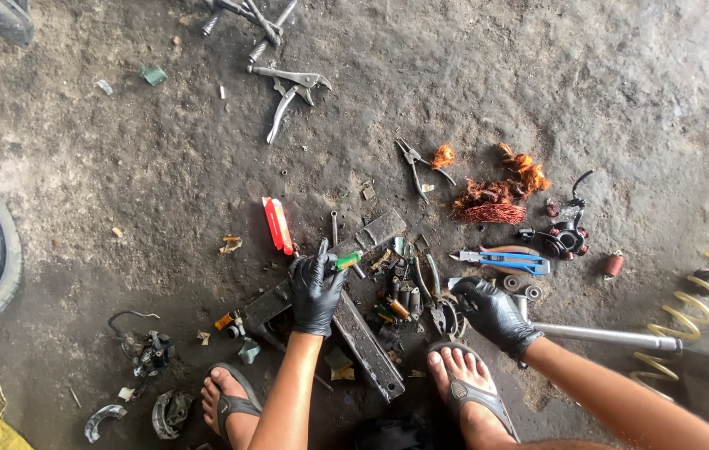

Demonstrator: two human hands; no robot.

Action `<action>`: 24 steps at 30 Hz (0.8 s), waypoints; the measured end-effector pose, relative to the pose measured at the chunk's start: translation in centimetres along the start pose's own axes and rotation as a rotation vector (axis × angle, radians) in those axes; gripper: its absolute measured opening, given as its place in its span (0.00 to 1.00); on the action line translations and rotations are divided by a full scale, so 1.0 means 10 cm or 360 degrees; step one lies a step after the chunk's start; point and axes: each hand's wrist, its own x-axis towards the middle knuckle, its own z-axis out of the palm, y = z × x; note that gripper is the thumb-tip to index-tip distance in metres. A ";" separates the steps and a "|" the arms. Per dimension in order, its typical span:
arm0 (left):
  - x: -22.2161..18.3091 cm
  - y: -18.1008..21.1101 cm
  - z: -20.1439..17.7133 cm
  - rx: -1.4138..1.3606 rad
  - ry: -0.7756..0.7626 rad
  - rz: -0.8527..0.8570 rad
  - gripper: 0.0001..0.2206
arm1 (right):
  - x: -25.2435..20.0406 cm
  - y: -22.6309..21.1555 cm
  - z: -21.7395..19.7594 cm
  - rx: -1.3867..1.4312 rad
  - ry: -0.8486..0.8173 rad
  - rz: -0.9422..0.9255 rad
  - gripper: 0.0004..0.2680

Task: Disassembling motorcycle engine and electrical components on a workshop floor using various tools.

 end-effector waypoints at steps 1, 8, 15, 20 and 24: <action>-0.02 -0.03 0.03 0.0002 0.0041 0.0017 0.24 | -0.01 -0.01 -0.01 0.0005 -0.0028 0.0058 0.07; 0.06 -0.07 0.01 -0.0048 -0.0157 -0.0108 0.26 | 0.00 0.28 -0.21 -0.0048 0.0001 0.0102 0.07; 0.32 0.22 -0.26 -0.0027 -0.0068 -0.0105 0.27 | 0.16 0.40 -0.84 -0.0124 0.0452 0.0127 0.06; -0.06 0.02 -0.45 -0.0163 0.0141 -0.0412 0.21 | -0.07 0.40 -0.88 -0.0164 0.0382 0.0139 0.05; -0.66 -0.54 -0.63 -0.0914 0.0503 -0.1343 0.13 | -0.53 0.55 -0.80 -0.0451 -0.0112 0.0352 0.08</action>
